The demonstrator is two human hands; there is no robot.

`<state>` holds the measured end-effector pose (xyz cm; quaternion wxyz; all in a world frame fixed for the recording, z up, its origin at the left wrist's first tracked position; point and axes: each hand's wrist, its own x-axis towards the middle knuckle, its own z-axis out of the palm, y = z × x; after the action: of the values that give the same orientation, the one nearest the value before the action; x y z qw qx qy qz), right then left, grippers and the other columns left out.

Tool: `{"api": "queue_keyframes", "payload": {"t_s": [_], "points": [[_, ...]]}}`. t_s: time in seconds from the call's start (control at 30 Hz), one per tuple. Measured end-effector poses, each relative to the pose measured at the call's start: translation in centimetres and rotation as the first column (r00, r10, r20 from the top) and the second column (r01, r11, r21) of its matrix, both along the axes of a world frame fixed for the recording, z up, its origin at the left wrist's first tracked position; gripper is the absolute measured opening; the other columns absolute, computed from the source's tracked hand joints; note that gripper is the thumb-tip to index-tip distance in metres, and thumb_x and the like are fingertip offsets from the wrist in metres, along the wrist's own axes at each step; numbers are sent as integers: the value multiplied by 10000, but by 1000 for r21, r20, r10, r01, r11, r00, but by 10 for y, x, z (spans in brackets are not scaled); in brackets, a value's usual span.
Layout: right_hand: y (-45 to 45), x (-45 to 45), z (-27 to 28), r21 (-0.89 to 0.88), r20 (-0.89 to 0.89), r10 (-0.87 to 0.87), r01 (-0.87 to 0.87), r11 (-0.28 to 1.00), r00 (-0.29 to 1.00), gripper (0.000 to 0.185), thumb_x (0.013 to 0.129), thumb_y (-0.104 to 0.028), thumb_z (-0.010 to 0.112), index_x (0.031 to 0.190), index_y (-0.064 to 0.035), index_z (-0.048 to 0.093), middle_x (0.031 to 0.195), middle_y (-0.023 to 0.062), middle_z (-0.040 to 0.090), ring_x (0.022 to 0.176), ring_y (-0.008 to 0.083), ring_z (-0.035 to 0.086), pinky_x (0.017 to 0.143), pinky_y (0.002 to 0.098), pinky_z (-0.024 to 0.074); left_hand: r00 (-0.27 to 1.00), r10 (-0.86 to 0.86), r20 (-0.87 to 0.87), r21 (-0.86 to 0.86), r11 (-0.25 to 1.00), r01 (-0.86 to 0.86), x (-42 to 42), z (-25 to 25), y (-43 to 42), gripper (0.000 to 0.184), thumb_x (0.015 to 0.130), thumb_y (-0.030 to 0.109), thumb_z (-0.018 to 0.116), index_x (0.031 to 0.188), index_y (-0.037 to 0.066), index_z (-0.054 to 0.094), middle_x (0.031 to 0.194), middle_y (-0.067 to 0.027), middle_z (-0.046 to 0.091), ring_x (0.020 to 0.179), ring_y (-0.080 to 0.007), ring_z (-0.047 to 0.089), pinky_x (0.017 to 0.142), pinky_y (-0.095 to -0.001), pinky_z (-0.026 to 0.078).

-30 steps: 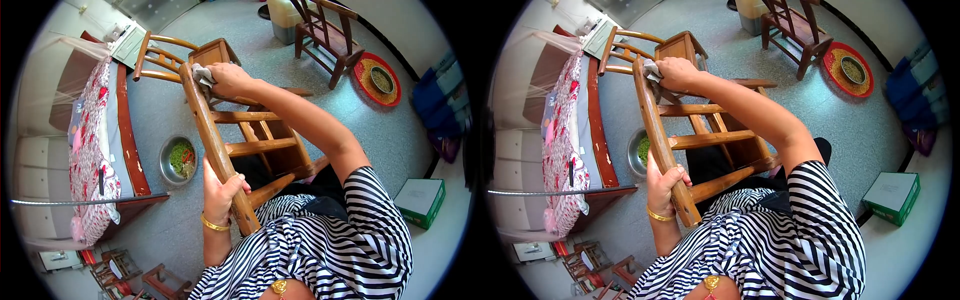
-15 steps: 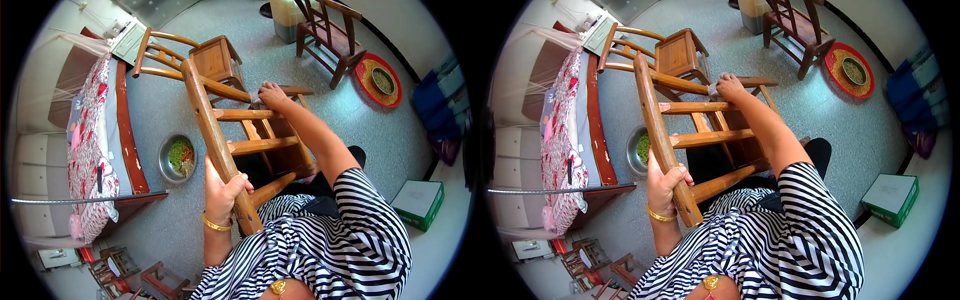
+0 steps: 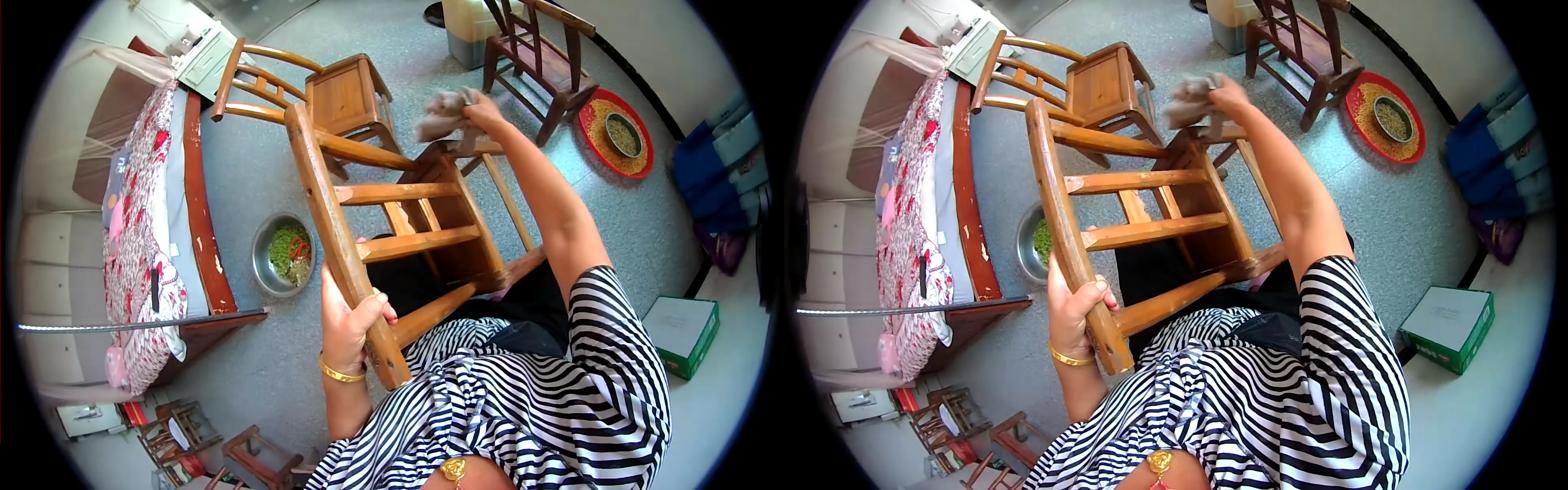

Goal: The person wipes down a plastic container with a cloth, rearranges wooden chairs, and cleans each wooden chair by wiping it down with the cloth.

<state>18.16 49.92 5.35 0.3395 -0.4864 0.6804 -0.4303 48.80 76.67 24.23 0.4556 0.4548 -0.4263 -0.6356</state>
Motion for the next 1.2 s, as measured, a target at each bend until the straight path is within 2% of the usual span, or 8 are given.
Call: {"api": "queue_keyframes", "payload": {"t_s": [0.17,0.33,0.4,0.43,0.57,0.73,0.93,1.2], "points": [[34,-44,-19,179,26,-298,289,941,954,403,755,-139,508,1158,-115,512,1047,148,586,983,267,564,808,344,446,1000,23,16,5,1000,-23,8,-3,1,770,653,5,582,1304,16,170,1299,-175,325,557,-142,560,477,-244,501],[4,-51,-176,350,156,-333,263,899,930,420,748,-33,506,1147,-158,547,1009,105,589,887,183,569,715,290,449,999,18,40,-11,1000,-18,10,-6,2,792,658,36,599,1313,9,155,1300,-194,323,561,-143,564,488,-238,502],[16,-8,-158,122,-95,-258,268,956,962,360,770,-76,522,1122,-143,561,1023,124,592,913,224,574,770,307,436,996,45,71,-17,999,-44,5,-4,1,788,644,50,596,1306,-4,172,1294,-207,334,538,-129,552,465,-228,495],[32,15,-99,237,-193,-259,301,924,947,371,738,-143,497,1101,-131,569,1091,169,564,1033,329,521,870,403,389,993,71,97,-28,997,-68,3,-3,1,786,629,65,592,1299,-18,189,1288,-221,345,515,-115,539,441,-218,487],[24,40,-53,241,-316,-62,143,960,947,319,746,-163,502,1050,-166,600,1057,145,583,1005,322,533,861,415,389,998,-4,68,-17,1000,5,7,-7,-1,799,674,48,600,1320,14,132,1303,-203,319,572,-144,569,497,-238,508],[16,54,-33,-10,-609,329,-422,906,721,271,734,-127,504,960,-207,630,1058,85,579,985,322,513,875,411,377,998,-7,70,-14,1000,8,1,-2,-6,799,672,41,595,1319,15,127,1289,-189,338,576,-141,571,485,-243,507],[28,69,-13,190,-759,498,-589,786,420,291,726,-112,511,966,-221,634,1055,45,555,1017,275,486,866,408,364,995,24,93,10,1000,-25,-9,4,-9,762,659,37,585,1303,16,178,1253,-158,370,557,-138,561,468,-241,499],[98,39,-44,-103,-620,261,-406,908,740,391,667,-12,507,1024,-133,613,1052,110,540,945,317,506,827,402,383,996,28,79,14,999,-29,-15,4,-13,678,661,28,569,1259,27,251,1204,-139,403,528,-130,545,457,-239,489]]}}
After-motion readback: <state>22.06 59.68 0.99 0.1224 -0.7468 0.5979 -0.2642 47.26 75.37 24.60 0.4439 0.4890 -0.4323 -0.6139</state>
